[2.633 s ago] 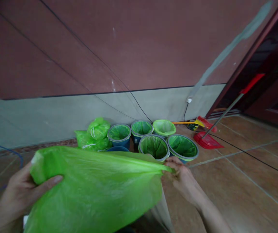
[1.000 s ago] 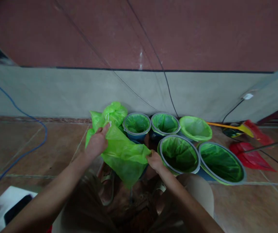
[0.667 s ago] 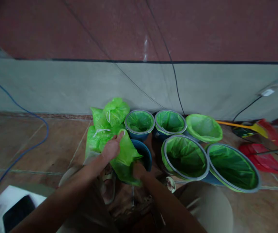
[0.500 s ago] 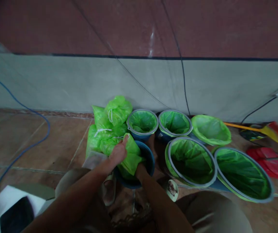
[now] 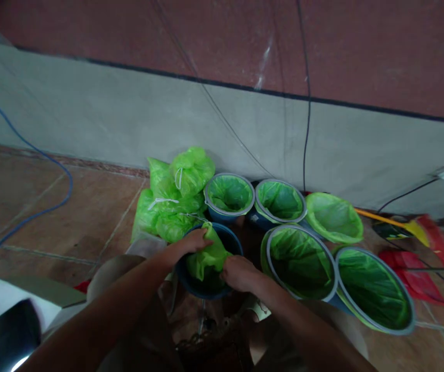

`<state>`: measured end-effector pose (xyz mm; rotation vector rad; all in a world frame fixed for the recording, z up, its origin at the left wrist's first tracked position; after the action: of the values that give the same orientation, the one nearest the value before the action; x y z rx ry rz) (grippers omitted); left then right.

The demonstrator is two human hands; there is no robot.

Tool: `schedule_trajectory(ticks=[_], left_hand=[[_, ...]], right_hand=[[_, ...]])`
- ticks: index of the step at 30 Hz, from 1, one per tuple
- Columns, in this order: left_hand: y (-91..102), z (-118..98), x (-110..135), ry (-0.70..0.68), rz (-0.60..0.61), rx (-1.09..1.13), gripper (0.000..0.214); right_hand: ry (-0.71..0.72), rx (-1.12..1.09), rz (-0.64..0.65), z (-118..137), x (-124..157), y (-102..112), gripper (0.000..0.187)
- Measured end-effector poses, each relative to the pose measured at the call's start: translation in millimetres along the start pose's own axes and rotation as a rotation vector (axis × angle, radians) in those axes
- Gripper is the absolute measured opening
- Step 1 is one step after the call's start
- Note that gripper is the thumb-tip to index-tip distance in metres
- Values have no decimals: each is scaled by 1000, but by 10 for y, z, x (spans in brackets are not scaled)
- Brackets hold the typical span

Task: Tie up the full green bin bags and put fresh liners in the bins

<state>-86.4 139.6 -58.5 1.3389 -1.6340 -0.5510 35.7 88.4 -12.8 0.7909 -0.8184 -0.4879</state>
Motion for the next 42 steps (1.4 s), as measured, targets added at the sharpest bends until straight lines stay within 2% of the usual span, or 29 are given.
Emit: schedule_trajectory(ticks=[2, 4, 5, 6, 7, 9, 10, 11, 14, 17, 20, 22, 24, 26, 28, 30, 32, 34, 36, 38, 40, 42], left_hand=[[-24, -41, 5, -16, 31, 52, 34], [-50, -52, 20, -14, 50, 76, 33], [-62, -48, 29, -9, 53, 76, 34], [-78, -47, 37, -6, 60, 80, 35], [-96, -51, 46, -7, 69, 90, 36], [-122, -88, 61, -32, 90, 137, 40], [-125, -125, 67, -61, 98, 167, 42], [-119, -176, 75, -104, 104, 195, 42], [-66, -353, 127, -278, 111, 204, 30], [-25, -422, 195, -386, 104, 72, 38], [40, -346, 214, -379, 40, -154, 43], [111, -279, 207, -345, -4, -248, 36], [217, -229, 190, -305, -60, -293, 29], [382, -200, 171, -261, -170, -350, 27], [544, -211, 171, -228, -290, -377, 28], [635, -236, 177, -197, -363, -351, 29], [657, -196, 165, -93, -389, -303, 28], [573, -95, 145, 55, -338, -238, 37], [327, 13, 139, 184, -169, -98, 53], [28, 58, 173, 261, 20, 124, 58], [-158, 53, 202, 282, 107, 327, 47], [-186, 48, 185, 242, 86, 385, 30]], right_hand=[[-24, -34, 107, -12, 137, 74, 30], [-49, -259, 251, 55, 248, 71, 36], [-53, -386, 269, 97, 251, 95, 39], [-56, -484, 223, 106, 202, 154, 41], [-65, -540, 112, 67, 107, 243, 41], [-118, -541, -209, -138, -112, 439, 39], [-158, -522, -325, -252, -208, 468, 37], [-196, -511, -386, -350, -302, 437, 35], [-221, -534, -427, -495, -548, 236, 28], [-217, -653, -404, -550, -656, 88, 24], [-266, -751, -389, -662, -640, 68, 20], [-279, -771, -372, -735, -597, 101, 16], [-271, -775, -300, -770, -548, 93, 12], [-254, -795, -196, -762, -496, 35, 10], [-249, -841, -149, -752, -452, -11, 10], [-271, -897, -188, -771, -432, -18, 13], [-316, -949, -253, -804, -424, -22, 17], [-349, -1007, -270, -789, -422, -55, 21], [-340, -1076, -215, -685, -418, -111, 27], [-295, -1144, -115, -512, -397, -172, 33], [-249, -1191, -25, -345, -362, -224, 39], [-227, -1200, 24, -254, -333, -266, 45]])
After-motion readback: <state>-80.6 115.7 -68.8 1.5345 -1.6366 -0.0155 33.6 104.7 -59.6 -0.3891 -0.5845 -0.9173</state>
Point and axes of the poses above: each hand's wrist, its own x-axis away from the middle knuckle, its own y-axis out of the back of the hand, z = x × y, the point moved 10 cm from there along -x, towards the middle knuckle, and after that the axes turned 10 degrees about -z, right-handed, at the moved point
